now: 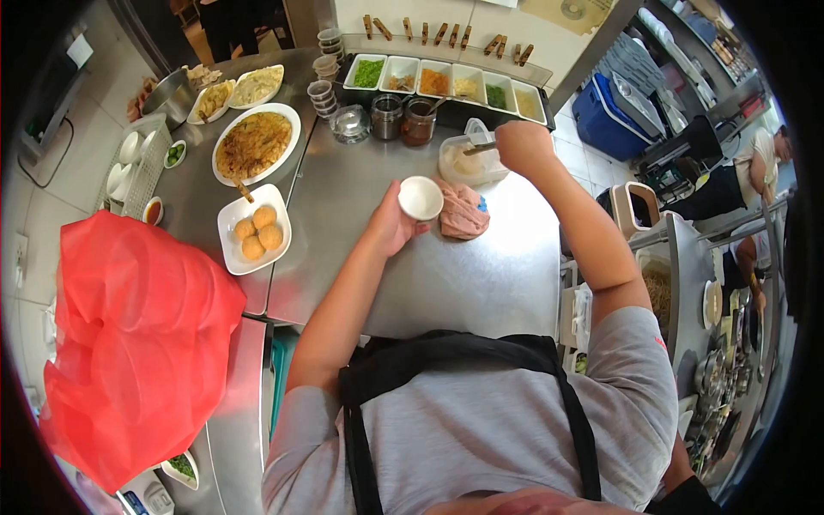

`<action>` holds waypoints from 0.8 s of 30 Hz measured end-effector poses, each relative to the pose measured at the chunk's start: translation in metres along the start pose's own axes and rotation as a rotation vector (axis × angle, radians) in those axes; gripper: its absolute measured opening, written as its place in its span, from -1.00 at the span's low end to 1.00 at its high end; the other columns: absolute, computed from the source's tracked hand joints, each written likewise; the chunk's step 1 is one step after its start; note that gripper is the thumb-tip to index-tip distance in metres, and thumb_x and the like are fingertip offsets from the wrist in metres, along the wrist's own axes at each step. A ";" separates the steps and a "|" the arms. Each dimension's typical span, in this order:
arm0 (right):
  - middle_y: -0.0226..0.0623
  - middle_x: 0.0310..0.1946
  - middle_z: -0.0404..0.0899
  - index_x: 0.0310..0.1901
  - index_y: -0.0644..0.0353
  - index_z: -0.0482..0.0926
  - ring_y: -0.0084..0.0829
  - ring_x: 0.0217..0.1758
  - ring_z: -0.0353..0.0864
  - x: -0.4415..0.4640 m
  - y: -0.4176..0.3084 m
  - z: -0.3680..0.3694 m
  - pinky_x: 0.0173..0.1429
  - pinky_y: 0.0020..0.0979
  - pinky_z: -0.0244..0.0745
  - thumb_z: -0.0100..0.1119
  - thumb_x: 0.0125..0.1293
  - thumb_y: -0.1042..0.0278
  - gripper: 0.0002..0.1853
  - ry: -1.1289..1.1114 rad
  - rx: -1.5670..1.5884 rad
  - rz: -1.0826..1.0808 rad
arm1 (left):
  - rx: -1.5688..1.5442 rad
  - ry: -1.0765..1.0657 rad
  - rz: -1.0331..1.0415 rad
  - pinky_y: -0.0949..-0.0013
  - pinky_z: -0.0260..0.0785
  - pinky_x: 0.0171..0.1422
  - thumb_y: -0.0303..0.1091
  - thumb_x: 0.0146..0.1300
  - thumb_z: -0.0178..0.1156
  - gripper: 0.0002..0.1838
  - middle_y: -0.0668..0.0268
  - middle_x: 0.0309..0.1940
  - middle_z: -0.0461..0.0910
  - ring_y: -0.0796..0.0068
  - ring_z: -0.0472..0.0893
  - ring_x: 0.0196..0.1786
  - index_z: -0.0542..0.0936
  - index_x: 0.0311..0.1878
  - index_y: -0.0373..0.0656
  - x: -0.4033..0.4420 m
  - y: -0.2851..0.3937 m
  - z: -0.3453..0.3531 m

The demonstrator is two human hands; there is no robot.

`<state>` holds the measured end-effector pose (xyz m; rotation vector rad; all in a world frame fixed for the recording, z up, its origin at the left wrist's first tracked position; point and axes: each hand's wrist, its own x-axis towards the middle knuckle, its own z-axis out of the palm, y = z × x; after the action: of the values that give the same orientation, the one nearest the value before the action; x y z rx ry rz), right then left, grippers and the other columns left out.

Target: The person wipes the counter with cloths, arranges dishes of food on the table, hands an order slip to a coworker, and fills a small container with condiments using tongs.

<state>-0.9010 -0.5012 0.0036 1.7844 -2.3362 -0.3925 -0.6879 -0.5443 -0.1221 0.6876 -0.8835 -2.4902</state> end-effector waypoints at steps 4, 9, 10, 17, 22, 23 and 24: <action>-0.28 -0.51 0.55 -0.50 0.05 0.57 -0.25 -0.42 0.56 -0.014 0.023 -0.026 -0.41 -0.31 0.45 -0.01 -0.03 0.35 -0.87 0.102 0.148 0.000 | -0.031 -0.004 -0.030 0.37 0.37 -0.32 0.16 0.24 -0.55 -0.38 0.21 -0.17 0.47 0.35 0.50 -0.24 0.34 -0.01 -0.09 0.042 0.005 0.017; -0.26 -0.51 0.54 -0.52 0.12 0.54 -0.26 -0.39 0.55 -0.038 0.004 -0.043 -0.36 -0.30 0.44 0.01 0.01 0.28 -0.85 0.069 0.146 -0.086 | -0.083 -0.067 0.001 0.36 0.37 -0.31 0.19 0.22 -0.57 -0.34 0.21 -0.18 0.46 0.34 0.48 -0.26 0.32 0.02 -0.12 0.056 0.006 0.047; -0.25 -0.50 0.54 -0.53 0.14 0.54 -0.27 -0.39 0.55 -0.043 0.000 -0.037 -0.34 -0.31 0.44 0.05 0.00 0.25 -0.83 0.171 0.181 -0.150 | -0.086 -0.074 0.006 0.36 0.37 -0.31 0.19 0.22 -0.58 -0.34 0.21 -0.18 0.46 0.33 0.48 -0.26 0.31 0.03 -0.12 0.056 0.006 0.051; -0.25 -0.48 0.53 -0.52 0.12 0.55 -0.30 -0.36 0.56 -0.033 -0.002 -0.034 -0.35 -0.33 0.45 0.04 -0.01 0.32 -0.87 0.178 0.074 0.007 | -0.162 -0.014 0.074 0.33 0.36 -0.27 0.20 0.21 -0.56 -0.34 0.22 -0.14 0.46 0.33 0.49 -0.20 0.33 0.02 -0.09 0.054 0.002 0.026; -0.22 -0.41 0.56 -0.45 0.11 0.59 -0.31 -0.33 0.57 -0.009 -0.039 0.018 -0.36 -0.35 0.46 -0.05 0.02 0.36 -0.82 0.007 0.068 -0.008 | -0.119 0.116 0.045 0.41 0.32 -0.31 0.20 0.21 -0.50 -0.40 0.32 -0.23 0.50 0.43 0.49 -0.26 0.37 -0.06 -0.03 0.043 0.005 0.005; -0.21 -0.42 0.56 -0.45 0.11 0.59 -0.30 -0.33 0.57 -0.006 -0.043 0.029 -0.36 -0.34 0.46 -0.05 0.02 0.37 -0.82 -0.007 0.082 0.011 | -0.115 0.128 0.053 0.41 0.32 -0.31 0.20 0.21 -0.49 -0.40 0.32 -0.23 0.50 0.43 0.49 -0.26 0.37 -0.06 -0.02 0.042 0.005 0.003; -0.21 -0.42 0.56 -0.45 0.12 0.59 -0.29 -0.33 0.57 -0.005 -0.045 0.040 -0.35 -0.33 0.46 -0.05 0.02 0.37 -0.82 -0.022 0.096 0.030 | -0.112 0.139 0.060 0.41 0.32 -0.31 0.20 0.21 -0.49 -0.41 0.32 -0.24 0.50 0.44 0.49 -0.27 0.38 -0.07 -0.02 0.040 0.006 0.000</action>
<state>-0.8706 -0.5038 -0.0487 1.7933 -2.4325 -0.3019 -0.7188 -0.5691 -0.1304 0.7738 -0.6980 -2.3854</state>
